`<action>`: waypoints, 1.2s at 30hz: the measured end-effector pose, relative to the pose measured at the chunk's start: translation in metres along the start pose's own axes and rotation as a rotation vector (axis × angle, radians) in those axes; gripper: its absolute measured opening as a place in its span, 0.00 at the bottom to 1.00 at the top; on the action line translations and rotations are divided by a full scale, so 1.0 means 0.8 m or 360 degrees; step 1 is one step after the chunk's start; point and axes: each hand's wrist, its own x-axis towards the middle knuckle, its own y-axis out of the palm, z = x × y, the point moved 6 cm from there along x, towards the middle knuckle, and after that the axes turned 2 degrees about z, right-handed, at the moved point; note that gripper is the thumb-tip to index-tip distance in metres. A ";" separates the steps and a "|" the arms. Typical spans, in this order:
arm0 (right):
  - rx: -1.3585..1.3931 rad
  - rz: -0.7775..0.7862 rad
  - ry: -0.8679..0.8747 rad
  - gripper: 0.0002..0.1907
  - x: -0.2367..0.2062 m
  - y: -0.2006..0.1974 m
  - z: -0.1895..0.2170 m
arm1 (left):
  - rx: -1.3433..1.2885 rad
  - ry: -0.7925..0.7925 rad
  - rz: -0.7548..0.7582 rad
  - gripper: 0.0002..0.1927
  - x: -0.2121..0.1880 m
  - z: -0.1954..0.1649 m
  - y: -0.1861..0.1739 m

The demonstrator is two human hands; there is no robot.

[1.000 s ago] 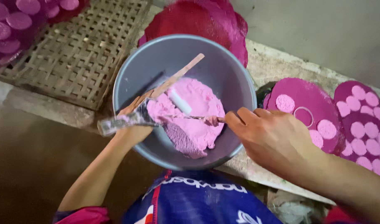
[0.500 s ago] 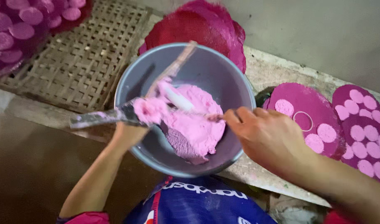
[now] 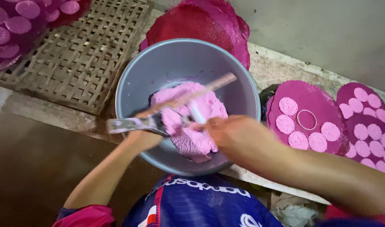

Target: The person scoops pink batter from a large basin into a wooden hand press and squeezes the press to extrude round batter discs onto round magenta drying boards on the work table. They repeatedly fill the press from the basin, press discs onto the boards, and set filled boards aside as the discs accumulate.

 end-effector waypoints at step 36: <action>0.1069 -0.0784 0.0411 0.28 0.022 0.048 -0.023 | 0.0091 0.0072 -0.0968 0.17 -0.003 -0.001 -0.080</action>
